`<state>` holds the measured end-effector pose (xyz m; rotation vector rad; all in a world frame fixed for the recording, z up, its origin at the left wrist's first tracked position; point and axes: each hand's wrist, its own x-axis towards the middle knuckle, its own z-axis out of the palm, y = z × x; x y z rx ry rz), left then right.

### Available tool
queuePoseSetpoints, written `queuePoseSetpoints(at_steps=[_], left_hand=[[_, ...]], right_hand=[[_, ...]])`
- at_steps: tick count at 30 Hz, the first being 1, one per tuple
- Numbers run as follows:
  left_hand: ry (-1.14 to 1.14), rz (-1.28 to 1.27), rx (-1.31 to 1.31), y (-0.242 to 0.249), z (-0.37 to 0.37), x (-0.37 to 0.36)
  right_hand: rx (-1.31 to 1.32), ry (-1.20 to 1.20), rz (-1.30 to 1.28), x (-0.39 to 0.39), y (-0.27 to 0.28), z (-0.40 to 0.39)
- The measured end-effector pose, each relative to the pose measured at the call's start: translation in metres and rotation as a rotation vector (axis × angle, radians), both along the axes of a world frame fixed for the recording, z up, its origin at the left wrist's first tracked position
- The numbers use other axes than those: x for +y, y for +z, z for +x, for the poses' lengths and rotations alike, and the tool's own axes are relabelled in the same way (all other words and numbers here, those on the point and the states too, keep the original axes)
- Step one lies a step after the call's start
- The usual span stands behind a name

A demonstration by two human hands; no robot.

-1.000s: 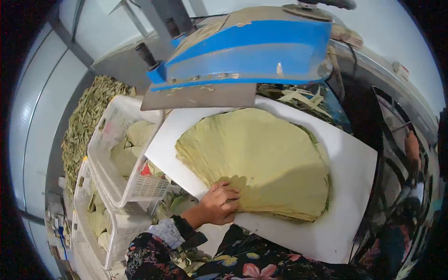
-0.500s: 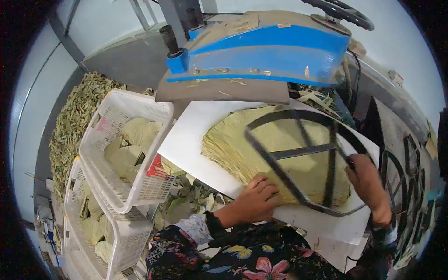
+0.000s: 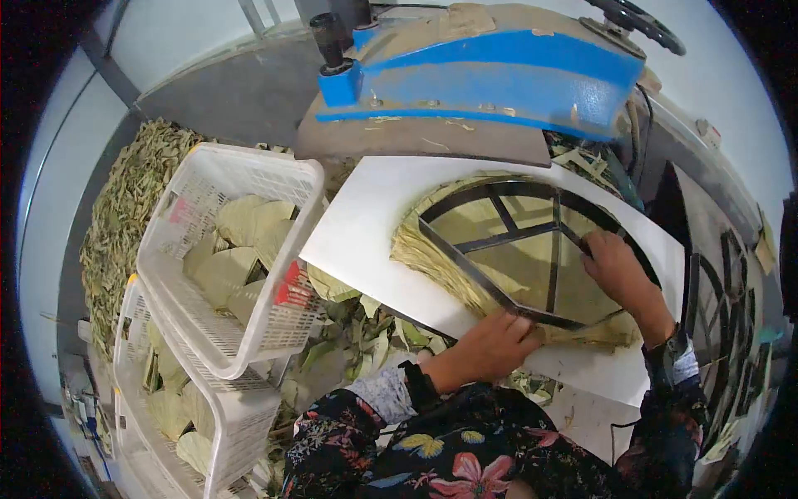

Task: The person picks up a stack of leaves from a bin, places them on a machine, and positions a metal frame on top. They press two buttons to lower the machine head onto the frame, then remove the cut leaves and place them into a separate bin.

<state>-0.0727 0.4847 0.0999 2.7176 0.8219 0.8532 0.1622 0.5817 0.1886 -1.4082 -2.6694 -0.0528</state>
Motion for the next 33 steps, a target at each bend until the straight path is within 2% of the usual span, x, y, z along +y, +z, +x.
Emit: queuePoseSetpoints(at_steps=[4, 8, 11, 14, 16, 19, 33], left_hand=[[-0.011, -0.04, -0.016, -0.004, 0.0, 0.0], [0.031, -0.094, -0.018, -0.002, -0.001, -0.003], [0.093, 0.037, -0.017, -0.002, -0.001, -0.011], [0.174, 0.148, 0.025, 0.001, 0.003, -0.016], [0.279, 0.222, 0.017, -0.002, 0.005, -0.022], [0.345, 0.291, -0.007, -0.007, 0.007, -0.027], [0.189, 0.187, -0.014, -0.004, 0.004, -0.014]], right_hand=[[0.018, -0.104, -0.06, 0.002, 0.004, -0.005], [0.038, -0.044, 0.006, 0.002, -0.004, 0.0], [-0.004, -0.151, -0.128, 0.004, -0.01, 0.002], [0.025, -0.149, -0.103, 0.005, -0.017, 0.003], [0.031, -0.064, -0.049, 0.004, -0.015, 0.003], [0.031, -0.115, -0.04, 0.004, -0.019, 0.001], [0.078, -0.069, 0.212, 0.0, -0.054, -0.003]])
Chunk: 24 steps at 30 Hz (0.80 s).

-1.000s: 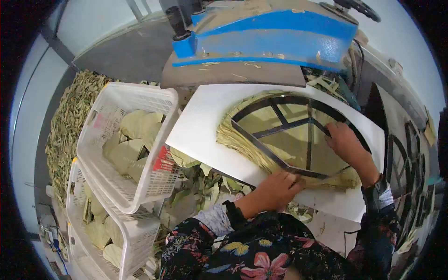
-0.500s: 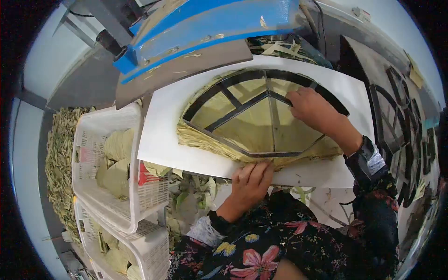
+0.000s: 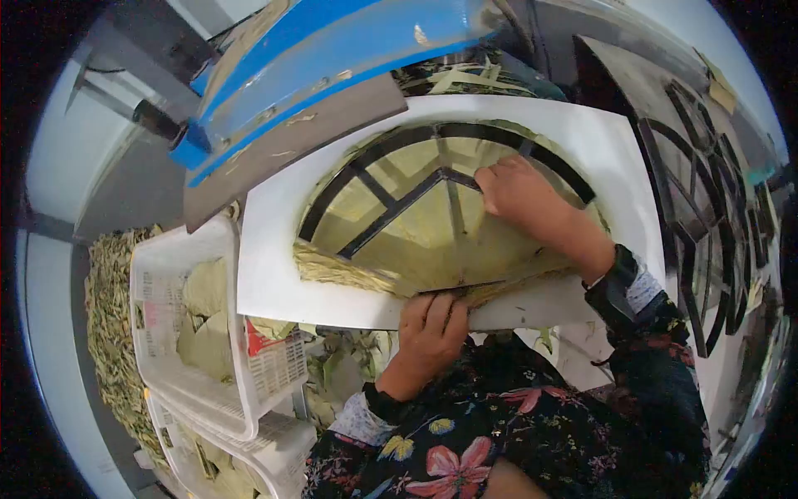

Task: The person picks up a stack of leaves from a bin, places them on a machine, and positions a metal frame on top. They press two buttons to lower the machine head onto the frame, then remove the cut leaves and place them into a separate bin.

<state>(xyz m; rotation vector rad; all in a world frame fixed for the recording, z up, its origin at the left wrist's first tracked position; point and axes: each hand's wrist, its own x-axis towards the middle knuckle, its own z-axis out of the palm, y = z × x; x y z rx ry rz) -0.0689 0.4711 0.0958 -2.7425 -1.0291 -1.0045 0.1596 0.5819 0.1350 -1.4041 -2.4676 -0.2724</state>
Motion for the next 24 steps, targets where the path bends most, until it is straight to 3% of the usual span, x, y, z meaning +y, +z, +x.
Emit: queuePoseSetpoints(at_steps=[5, 11, 19, 23, 24], left_hand=[[-0.035, -0.009, 0.018, 0.0, 0.001, 0.002], [-0.054, 0.012, 0.027, 0.0, -0.003, 0.009], [-0.071, -0.003, 0.065, 0.005, -0.009, 0.012], [-0.091, -0.077, 0.111, 0.011, -0.019, 0.014], [-0.169, -0.096, 0.016, 0.009, -0.022, 0.016]], right_hand=[[-0.136, -0.125, 0.075, -0.009, -0.003, -0.003], [-0.071, -0.072, 0.129, -0.013, 0.005, -0.003], [-0.037, -0.033, -0.032, -0.007, -0.009, 0.001], [0.139, -0.015, -0.083, -0.008, 0.005, -0.002], [0.204, -0.031, -0.064, -0.013, 0.014, -0.006]])
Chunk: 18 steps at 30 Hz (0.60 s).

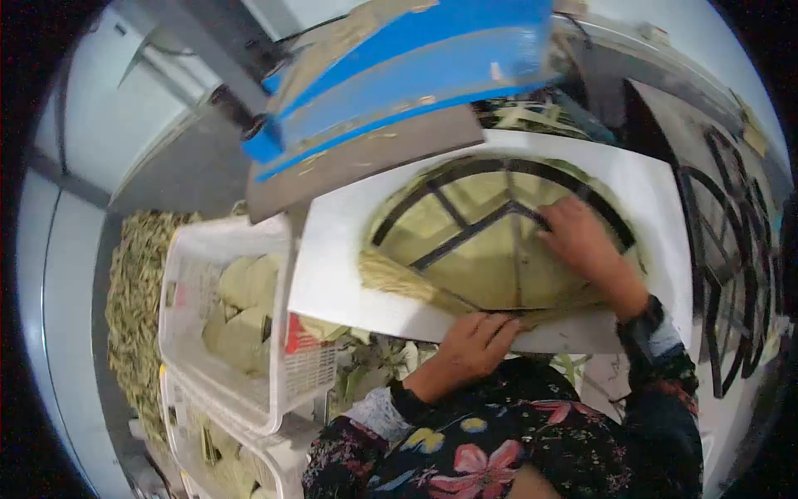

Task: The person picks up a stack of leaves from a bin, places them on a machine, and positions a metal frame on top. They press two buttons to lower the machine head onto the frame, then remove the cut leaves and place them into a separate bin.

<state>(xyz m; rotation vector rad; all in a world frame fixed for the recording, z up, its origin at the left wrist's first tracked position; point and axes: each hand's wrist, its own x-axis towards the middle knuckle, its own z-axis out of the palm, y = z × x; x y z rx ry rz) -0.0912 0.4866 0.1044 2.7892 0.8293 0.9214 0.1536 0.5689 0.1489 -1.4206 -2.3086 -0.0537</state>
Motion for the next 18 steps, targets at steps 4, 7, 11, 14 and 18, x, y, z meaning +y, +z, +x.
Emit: queuePoseSetpoints(at_steps=[4, 7, 11, 14, 18], left_hand=[[-0.272, -0.068, -0.078, 0.009, -0.036, 0.015], [-0.253, 0.031, 0.052, 0.034, -0.087, 0.048], [0.447, 0.247, -0.211, 0.079, -0.145, 0.14], [0.587, 0.301, -0.56, 0.121, -0.193, 0.249], [0.541, -0.117, -0.92, 0.168, -0.209, 0.321]], right_hand=[[0.121, 0.011, 0.07, -0.057, 0.028, -0.013], [0.12, 0.171, 0.074, -0.104, 0.019, -0.051], [-0.066, -0.017, 0.014, -0.117, -0.015, -0.078], [-0.133, -0.079, 0.093, -0.118, -0.021, -0.081], [-0.136, -0.076, 0.064, -0.12, -0.02, -0.08]])
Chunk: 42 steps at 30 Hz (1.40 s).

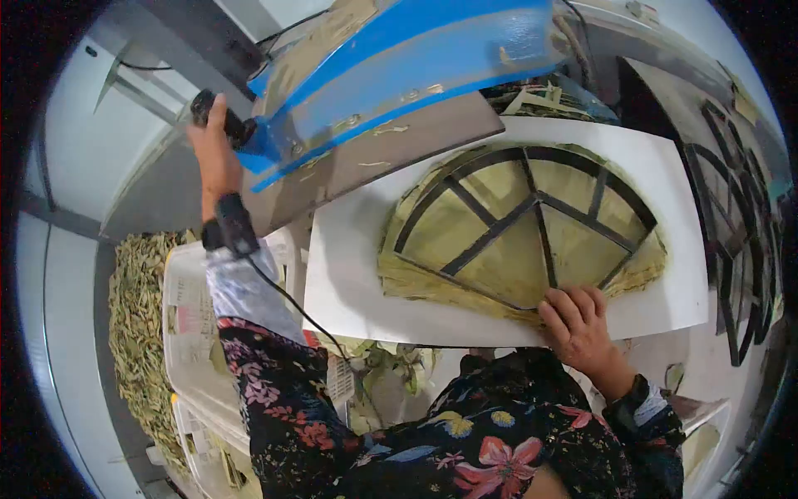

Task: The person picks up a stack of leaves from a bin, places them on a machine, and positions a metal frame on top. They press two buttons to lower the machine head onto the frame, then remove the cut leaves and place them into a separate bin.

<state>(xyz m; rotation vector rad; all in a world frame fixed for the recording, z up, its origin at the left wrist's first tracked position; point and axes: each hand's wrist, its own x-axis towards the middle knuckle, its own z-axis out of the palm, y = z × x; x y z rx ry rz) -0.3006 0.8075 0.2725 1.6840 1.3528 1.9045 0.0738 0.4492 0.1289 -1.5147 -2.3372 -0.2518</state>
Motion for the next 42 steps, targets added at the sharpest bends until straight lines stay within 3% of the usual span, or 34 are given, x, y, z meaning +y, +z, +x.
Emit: queuePoseSetpoints(at_steps=[1, 2, 4, 10, 13, 16, 20, 21, 24, 26, 27, 29, 30, 31, 33, 35, 36, 39, 42], left_hand=[[-0.263, -0.232, -0.215, 0.006, -0.003, 0.009], [-0.278, -0.227, -0.219, 0.003, -0.012, 0.022], [-0.183, -0.185, -0.111, -0.009, -0.018, 0.041], [-0.131, -0.156, -0.196, -0.002, 0.001, -0.002], [-0.105, -0.198, -0.063, 0.001, 0.017, -0.059], [-0.127, -0.17, -0.123, -0.001, 0.041, -0.117], [-0.26, -0.16, -0.226, -0.006, 0.069, -0.196], [-0.396, -0.202, -0.229, -0.008, 0.062, -0.206], [-0.406, -0.123, -0.142, -0.007, 0.054, -0.204], [0.112, 0.072, 0.076, 0.01, 0.056, -0.192], [0.102, 0.075, 0.075, 0.013, 0.048, -0.178], [-0.172, -0.007, -0.176, 0.017, 0.034, -0.15], [-0.177, -0.116, 0.095, 0.024, 0.04, -0.156], [-0.183, -0.114, 0.096, 0.027, 0.052, -0.161], [-0.329, -0.245, -0.507, 0.03, 0.082, -0.17], [-0.475, -0.259, -0.525, 0.025, 0.082, -0.18], [-0.609, -0.268, -0.55, 0.024, 0.084, -0.185], [-0.578, -0.278, -0.553, 0.028, 0.103, -0.199], [-0.683, -0.286, -0.482, 0.025, 0.117, -0.214]], right_hand=[[-0.004, -0.016, 0.003, 0.0, 0.001, 0.0], [-0.009, -0.013, 0.0, 0.0, 0.001, -0.001], [-0.025, -0.014, 0.023, 0.0, 0.001, -0.001], [0.015, 0.009, 0.065, 0.001, 0.011, -0.001], [0.026, 0.016, 0.062, -0.003, 0.006, 0.001], [0.077, 0.026, 0.091, -0.003, 0.006, 0.002], [0.291, 0.124, 0.096, -0.004, 0.013, 0.003], [0.39, 0.18, 0.096, -0.005, 0.017, 0.001], [0.613, 0.298, 0.155, 0.002, 0.056, -0.015], [0.78, 0.327, 0.093, 0.011, 0.09, -0.03], [0.778, 0.318, 0.1, 0.015, 0.103, -0.035], [1.065, 0.363, 0.086, 0.021, 0.126, -0.044], [1.065, 0.359, 0.093, 0.026, 0.134, -0.046], [1.158, 0.377, 0.123, 0.03, 0.14, -0.047], [1.25, 0.386, 0.163, 0.03, 0.156, -0.04], [1.478, 0.291, -0.27, 0.027, 0.174, -0.026], [1.481, 0.282, -0.263, 0.029, 0.175, -0.02], [1.54, 0.29, -0.273, 0.03, 0.179, 0.002], [1.56, 0.287, -0.468, 0.017, 0.186, 0.03]])
